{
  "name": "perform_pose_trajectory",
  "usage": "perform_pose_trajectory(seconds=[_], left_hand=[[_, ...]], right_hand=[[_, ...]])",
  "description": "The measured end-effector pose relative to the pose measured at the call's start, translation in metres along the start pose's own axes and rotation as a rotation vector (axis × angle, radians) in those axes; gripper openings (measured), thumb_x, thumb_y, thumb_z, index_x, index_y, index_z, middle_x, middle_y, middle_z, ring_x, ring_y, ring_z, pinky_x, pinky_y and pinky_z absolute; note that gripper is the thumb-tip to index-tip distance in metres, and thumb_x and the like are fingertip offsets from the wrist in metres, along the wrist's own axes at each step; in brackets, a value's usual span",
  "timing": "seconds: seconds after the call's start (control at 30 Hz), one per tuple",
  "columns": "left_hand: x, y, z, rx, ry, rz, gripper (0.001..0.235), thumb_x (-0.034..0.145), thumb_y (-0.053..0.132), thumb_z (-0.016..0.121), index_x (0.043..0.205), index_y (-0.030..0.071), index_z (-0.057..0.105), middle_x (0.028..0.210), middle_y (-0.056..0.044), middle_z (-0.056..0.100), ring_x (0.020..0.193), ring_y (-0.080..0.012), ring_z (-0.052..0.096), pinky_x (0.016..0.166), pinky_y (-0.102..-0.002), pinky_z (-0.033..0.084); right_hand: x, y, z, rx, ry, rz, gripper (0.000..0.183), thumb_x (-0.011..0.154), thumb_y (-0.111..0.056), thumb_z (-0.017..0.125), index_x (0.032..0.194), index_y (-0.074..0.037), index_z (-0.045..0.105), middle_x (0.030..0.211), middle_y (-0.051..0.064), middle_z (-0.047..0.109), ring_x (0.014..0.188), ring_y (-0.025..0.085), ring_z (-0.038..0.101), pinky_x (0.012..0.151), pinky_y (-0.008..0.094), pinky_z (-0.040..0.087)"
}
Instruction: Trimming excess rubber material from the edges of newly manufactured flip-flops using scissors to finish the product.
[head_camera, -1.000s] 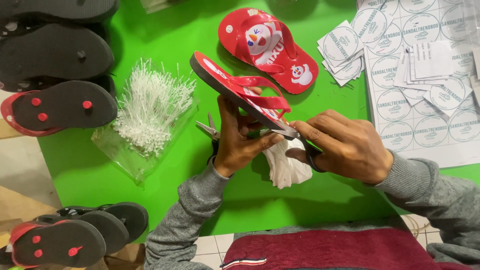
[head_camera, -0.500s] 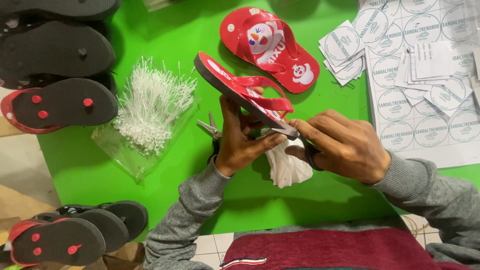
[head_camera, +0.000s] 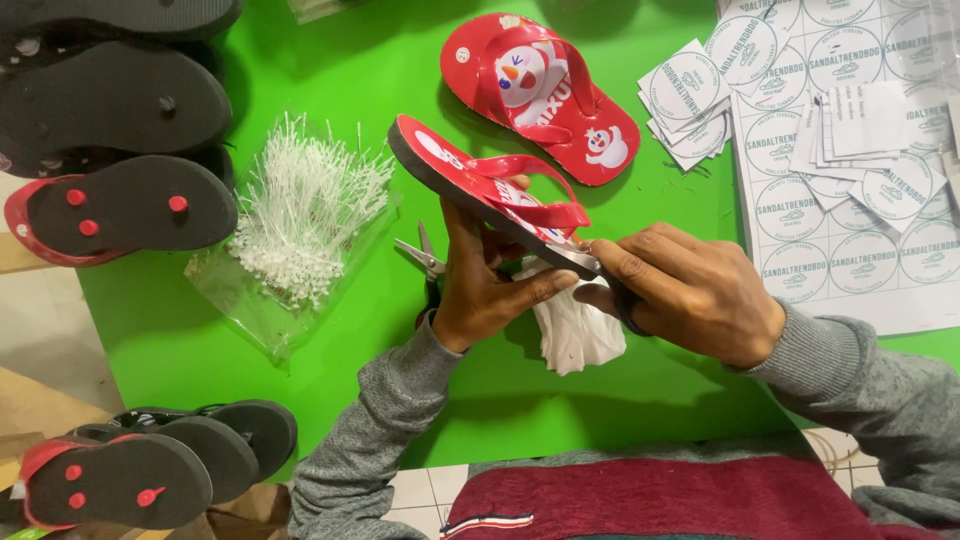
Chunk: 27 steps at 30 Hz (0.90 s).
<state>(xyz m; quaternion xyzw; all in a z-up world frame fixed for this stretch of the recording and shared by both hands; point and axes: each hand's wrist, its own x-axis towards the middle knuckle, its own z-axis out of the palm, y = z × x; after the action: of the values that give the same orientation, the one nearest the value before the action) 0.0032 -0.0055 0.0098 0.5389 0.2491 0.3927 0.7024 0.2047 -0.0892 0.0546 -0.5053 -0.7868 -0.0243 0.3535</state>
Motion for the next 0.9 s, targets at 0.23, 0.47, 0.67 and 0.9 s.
perform_pose_trajectory(seconds=[0.23,0.47,0.67,0.9], left_hand=[[-0.001,0.011,0.002,0.057,0.0,-0.042,0.102,0.073,0.004,0.091,0.144,0.006,0.018,0.144,-0.014,0.044,0.124,-0.0375,0.063,0.096,-0.045,0.063],[-0.004,0.019,0.002,0.125,-0.034,-0.062,0.086,0.083,0.003,0.082,0.144,0.007,0.021,0.153,-0.018,0.04,0.133,-0.0349,0.062,0.103,-0.043,0.065],[0.003,0.005,-0.017,-0.306,-0.119,0.066,0.067,0.095,0.016,0.069,0.152,0.01,0.034,0.153,-0.014,0.044,0.134,-0.0476,0.059,0.113,-0.063,0.052],[0.002,-0.007,-0.022,-0.403,-0.087,0.002,0.078,0.086,0.024,0.07,0.153,0.002,0.037,0.158,-0.019,0.045,0.13,-0.0511,0.062,0.109,-0.061,0.053]], right_hand=[[-0.002,0.004,-0.007,-0.043,-0.12,-0.016,0.036,0.09,-0.022,0.079,0.122,-0.007,0.07,0.089,0.005,0.062,0.074,0.022,0.063,0.053,0.033,0.05],[-0.008,0.004,-0.004,-0.045,-0.18,-0.005,0.034,0.102,-0.032,0.07,0.125,-0.007,0.069,0.086,0.004,0.06,0.07,0.02,0.061,0.05,0.035,0.045],[-0.005,0.013,-0.015,-0.036,-0.118,0.082,0.047,0.092,-0.047,0.084,0.116,-0.007,0.075,0.093,0.007,0.069,0.073,0.018,0.062,0.051,0.032,0.044],[-0.007,0.015,-0.013,-0.035,-0.149,0.07,0.043,0.094,-0.043,0.083,0.12,-0.01,0.073,0.093,0.006,0.067,0.074,0.019,0.063,0.05,0.032,0.043]])
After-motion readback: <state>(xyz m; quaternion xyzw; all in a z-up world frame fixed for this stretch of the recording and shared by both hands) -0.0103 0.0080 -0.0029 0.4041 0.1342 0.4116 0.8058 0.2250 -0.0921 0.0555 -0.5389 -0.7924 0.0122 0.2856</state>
